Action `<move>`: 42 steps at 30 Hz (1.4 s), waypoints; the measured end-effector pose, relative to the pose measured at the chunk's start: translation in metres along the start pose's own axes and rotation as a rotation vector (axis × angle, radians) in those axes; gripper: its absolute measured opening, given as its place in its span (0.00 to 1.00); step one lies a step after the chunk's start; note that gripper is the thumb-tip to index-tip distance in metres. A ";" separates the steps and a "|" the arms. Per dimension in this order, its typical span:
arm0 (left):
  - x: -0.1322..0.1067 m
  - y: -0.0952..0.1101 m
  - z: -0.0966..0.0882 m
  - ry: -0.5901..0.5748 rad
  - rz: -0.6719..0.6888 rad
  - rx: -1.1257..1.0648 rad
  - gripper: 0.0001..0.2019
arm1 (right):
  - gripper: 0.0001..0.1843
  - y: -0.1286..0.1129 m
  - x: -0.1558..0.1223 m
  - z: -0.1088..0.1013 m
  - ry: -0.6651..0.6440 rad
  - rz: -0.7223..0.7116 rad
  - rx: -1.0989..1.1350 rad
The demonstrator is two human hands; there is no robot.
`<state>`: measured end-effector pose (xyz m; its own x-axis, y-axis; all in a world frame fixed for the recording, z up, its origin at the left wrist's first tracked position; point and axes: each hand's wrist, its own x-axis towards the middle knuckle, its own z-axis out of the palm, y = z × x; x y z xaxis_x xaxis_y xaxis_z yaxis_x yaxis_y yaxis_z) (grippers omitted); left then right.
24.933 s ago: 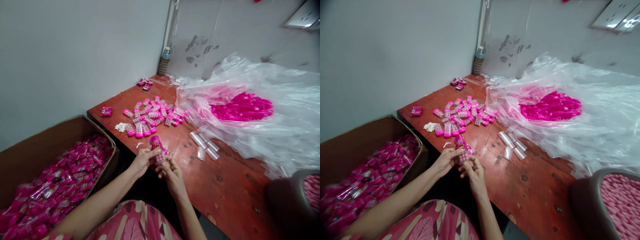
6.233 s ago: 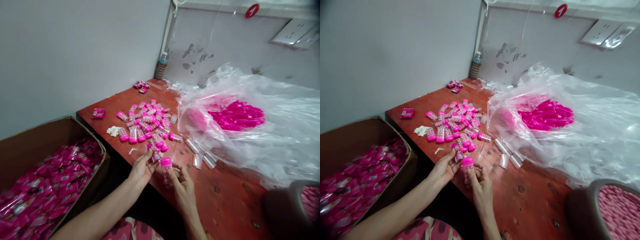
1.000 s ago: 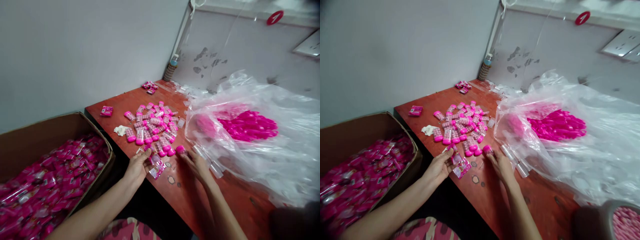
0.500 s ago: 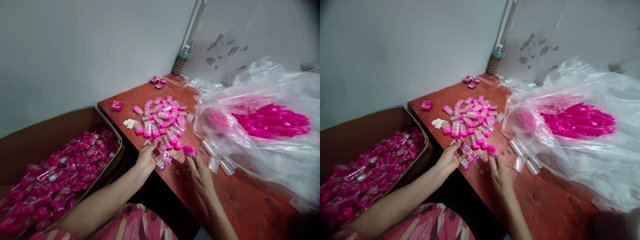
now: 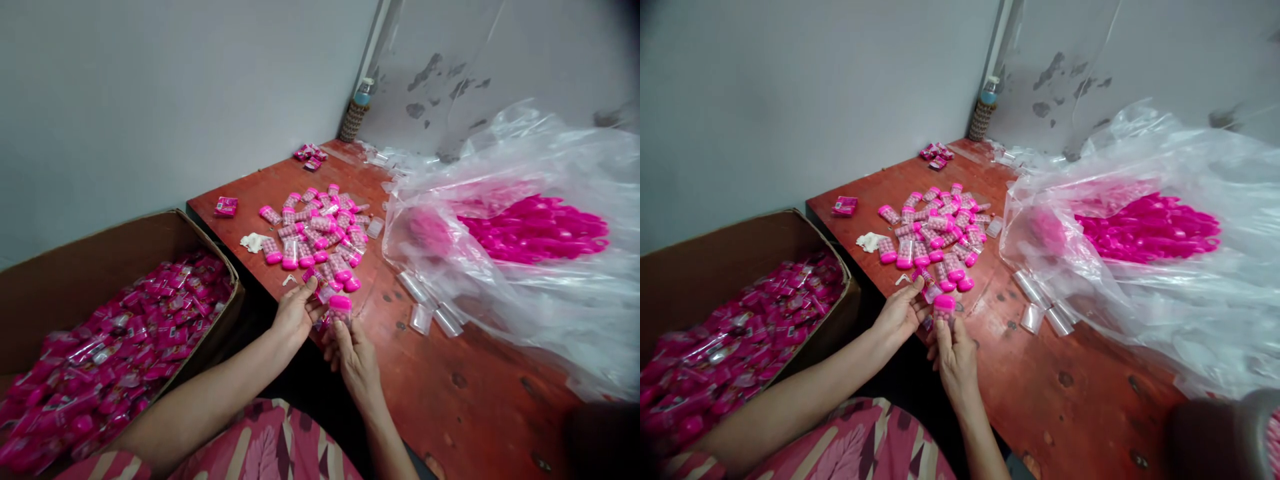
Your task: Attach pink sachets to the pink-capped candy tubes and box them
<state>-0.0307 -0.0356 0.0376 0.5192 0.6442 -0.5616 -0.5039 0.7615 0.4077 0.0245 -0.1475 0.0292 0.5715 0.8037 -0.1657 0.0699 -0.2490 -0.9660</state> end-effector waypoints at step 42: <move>-0.035 0.001 -0.016 -0.416 -0.062 0.514 0.10 | 0.15 -0.001 0.006 0.000 -0.045 0.029 0.533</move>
<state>-0.0609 -0.0584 0.0464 0.8119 0.4934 -0.3120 -0.1249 0.6689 0.7328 0.0277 -0.1428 0.0296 0.5306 0.8258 -0.1910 -0.3774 0.0283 -0.9256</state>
